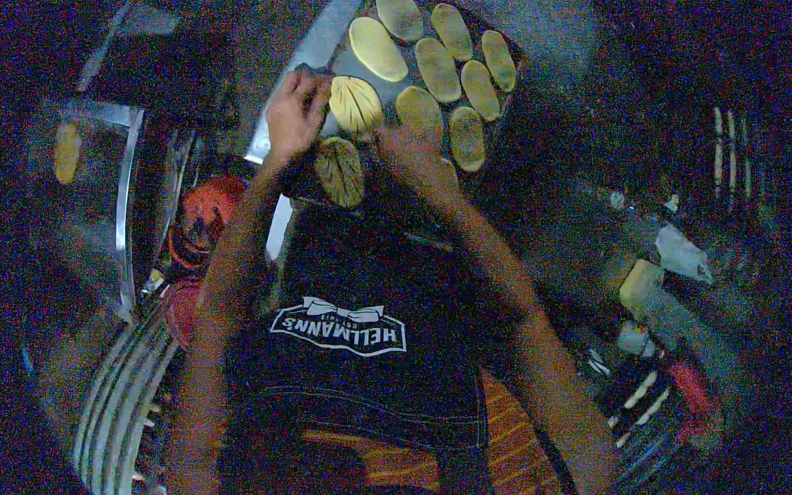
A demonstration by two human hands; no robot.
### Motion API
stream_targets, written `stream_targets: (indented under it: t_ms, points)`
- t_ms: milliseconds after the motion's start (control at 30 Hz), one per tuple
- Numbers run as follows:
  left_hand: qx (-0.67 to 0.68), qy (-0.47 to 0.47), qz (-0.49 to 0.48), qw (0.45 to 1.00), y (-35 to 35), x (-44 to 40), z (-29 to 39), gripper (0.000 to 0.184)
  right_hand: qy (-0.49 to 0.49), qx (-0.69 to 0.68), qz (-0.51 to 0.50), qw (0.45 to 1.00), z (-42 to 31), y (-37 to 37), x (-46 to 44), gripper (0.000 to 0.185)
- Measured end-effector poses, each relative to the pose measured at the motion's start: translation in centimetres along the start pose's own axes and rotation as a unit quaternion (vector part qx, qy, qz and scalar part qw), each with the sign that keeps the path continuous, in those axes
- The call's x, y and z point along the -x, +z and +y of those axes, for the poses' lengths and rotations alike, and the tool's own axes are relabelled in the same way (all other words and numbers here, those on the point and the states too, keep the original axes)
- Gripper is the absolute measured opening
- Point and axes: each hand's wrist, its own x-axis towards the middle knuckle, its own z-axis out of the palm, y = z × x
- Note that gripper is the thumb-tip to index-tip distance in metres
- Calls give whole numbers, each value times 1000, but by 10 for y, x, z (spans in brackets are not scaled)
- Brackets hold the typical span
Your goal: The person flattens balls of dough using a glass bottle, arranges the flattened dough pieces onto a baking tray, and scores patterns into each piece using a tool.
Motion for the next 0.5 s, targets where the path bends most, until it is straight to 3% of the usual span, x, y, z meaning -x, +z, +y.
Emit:
stream_targets:
  t_ms: [133, 233, 400, 500]
  points:
    - [13, 2, 5, 1000, 1, 5, 0, 19, 13, -71, -106, 992, -6, -9, 17, 24]
    - [7, 15, 9, 1000, -1, 4, 1, 19, 28, -69, -44, 996, -16, 1, 13, 24]
    - [17, 8, 1, 1000, 1, 3, -9, 20, 23, -40, -47, 998, -10, 14, 24, 26]
    - [33, 12, 16, 999, 0, 6, -2, 20, 22, -73, 50, 996, 21, 11, 38, 26]
